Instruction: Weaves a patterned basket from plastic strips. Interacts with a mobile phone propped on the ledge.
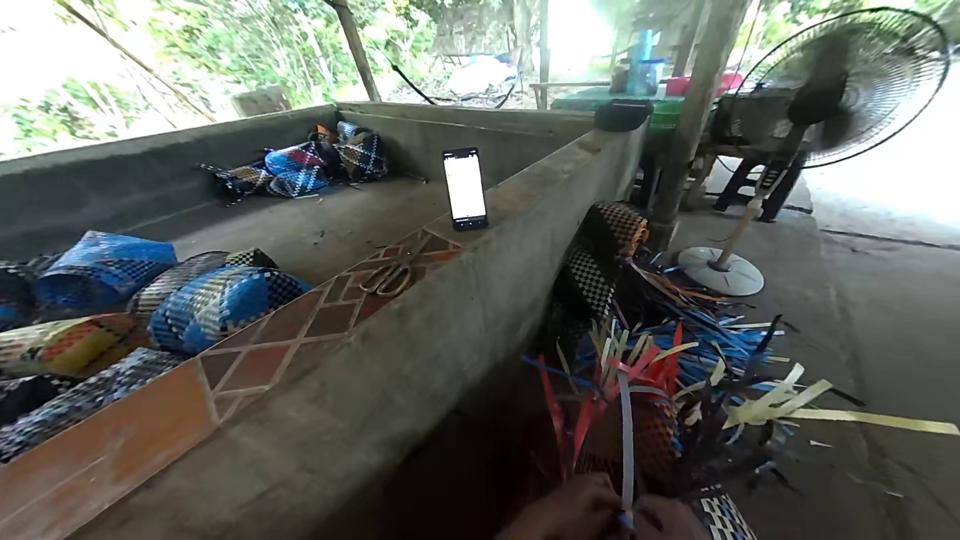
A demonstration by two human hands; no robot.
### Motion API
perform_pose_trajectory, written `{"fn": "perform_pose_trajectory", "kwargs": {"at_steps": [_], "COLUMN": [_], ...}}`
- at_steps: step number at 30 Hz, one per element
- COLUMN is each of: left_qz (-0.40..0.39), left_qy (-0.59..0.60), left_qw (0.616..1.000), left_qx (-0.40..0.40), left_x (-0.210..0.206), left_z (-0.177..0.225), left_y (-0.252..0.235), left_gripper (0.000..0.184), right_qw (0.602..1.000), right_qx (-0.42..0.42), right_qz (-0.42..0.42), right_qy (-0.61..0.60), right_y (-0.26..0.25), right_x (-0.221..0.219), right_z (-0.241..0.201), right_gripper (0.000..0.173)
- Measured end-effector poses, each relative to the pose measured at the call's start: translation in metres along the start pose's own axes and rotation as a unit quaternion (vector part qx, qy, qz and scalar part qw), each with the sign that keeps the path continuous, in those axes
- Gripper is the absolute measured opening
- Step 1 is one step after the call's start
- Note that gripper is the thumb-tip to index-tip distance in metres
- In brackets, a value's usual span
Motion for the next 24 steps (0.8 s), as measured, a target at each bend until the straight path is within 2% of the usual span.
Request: {"fn": "perform_pose_trajectory", "kwargs": {"at_steps": [3,7,14,17,19,21,24], "left_qz": [0.000,0.007,-0.010,0.015,0.042,0.054,0.048], "left_qy": [0.003,-0.031,-0.025,-0.020,-0.032,-0.053,-0.094], "left_qw": [1.000,0.998,0.999,1.000,0.998,0.996,0.994], "left_qx": [-0.008,-0.046,-0.045,-0.001,0.029,0.055,0.038], "left_x": [-0.001,-0.007,-0.014,-0.016,-0.016,-0.016,-0.017], "left_z": [0.004,-0.012,-0.007,-0.006,-0.002,0.005,0.014], "left_y": [0.000,0.000,-0.006,-0.006,-0.007,-0.010,-0.014], "left_gripper": [0.025,0.028,0.026,0.028,0.027,0.027,0.026], "right_qw": [0.999,0.993,0.982,0.952,0.940,0.950,0.972], "right_qx": [0.006,0.048,0.042,0.057,0.080,0.098,0.137], "right_qz": [0.053,0.111,0.158,0.226,0.248,0.227,0.185], "right_qy": [-0.006,-0.004,0.097,0.197,0.222,0.191,0.034], "right_y": [-0.008,-0.002,-0.010,-0.014,-0.017,-0.013,-0.011], "right_x": [0.004,-0.002,0.008,0.021,0.027,0.025,0.015], "right_z": [-0.005,0.001,0.051,0.054,0.053,0.041,0.022], "right_gripper": [0.031,0.031,0.039,0.034,0.033,0.032,0.030]}}
Point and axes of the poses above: each hand's wrist, its own y-axis away from the middle knuckle, its own x-axis out of the back of the hand, z = x × y, the point moved 4 cm from there along -y, towards the middle knuckle, and after that the axes turned 14 degrees about -x, right-handed, at the moved point
